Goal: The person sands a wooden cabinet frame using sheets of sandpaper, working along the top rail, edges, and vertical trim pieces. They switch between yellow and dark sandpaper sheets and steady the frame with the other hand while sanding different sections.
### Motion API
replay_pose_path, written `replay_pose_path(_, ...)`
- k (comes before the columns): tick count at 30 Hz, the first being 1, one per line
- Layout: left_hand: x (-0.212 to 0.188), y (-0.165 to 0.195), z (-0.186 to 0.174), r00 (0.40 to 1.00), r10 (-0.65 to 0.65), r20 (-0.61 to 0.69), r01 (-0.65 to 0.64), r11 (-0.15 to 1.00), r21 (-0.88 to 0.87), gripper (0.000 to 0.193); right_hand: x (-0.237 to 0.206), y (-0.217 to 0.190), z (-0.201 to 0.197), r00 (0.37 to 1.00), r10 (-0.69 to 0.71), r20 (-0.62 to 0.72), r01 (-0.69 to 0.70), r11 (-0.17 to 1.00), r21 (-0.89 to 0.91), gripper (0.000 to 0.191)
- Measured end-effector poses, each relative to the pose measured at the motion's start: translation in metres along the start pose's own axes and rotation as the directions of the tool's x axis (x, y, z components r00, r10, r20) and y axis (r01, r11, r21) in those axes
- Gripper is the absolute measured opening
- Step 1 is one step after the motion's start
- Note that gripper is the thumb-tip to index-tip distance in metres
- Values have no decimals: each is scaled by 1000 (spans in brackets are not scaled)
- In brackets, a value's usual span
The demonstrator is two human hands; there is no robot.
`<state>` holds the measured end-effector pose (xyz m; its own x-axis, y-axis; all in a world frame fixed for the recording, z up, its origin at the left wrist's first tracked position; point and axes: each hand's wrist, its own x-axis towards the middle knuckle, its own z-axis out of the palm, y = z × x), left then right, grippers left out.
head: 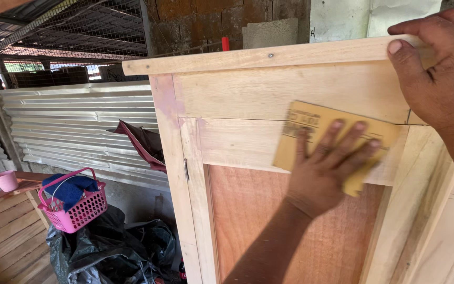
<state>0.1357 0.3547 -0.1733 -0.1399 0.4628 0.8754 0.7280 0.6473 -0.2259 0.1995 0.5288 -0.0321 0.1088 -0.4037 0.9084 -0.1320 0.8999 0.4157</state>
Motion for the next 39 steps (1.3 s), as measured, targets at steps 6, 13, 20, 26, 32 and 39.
replay_pose_path(6, -32, -138, -34, 674, -555, -488, 546, 819, -177, 52, 15, -7, 0, 999, 46, -11, -44, 988, 145, 16)
replay_pose_path(13, -16, -67, -15, 980, -177, -89, 177, 984, -17, 70, 29, -25, 12, 982, 189, -9, -174, 921, 348, 15)
replay_pose_path(20, -59, -179, -52, 963, -58, -263, 47, 998, -48, 57, 44, -48, 17, 918, 389, 73, -380, 817, 433, 25)
replay_pose_path(26, -113, -227, -69, 839, -342, -424, 339, 937, -85, 61, 62, -65, 23, 831, 538, 141, -536, 707, 462, 32)
replay_pose_path(32, -116, -213, -69, 883, -262, -390, 252, 965, -78, 64, 64, -75, 38, 785, 605, 135, -604, 698, 385, 32)
replay_pose_path(39, -96, -217, -81, 897, -291, -331, 289, 956, -57, 68, 59, -86, 55, 836, 546, 57, -535, 789, 300, 31)
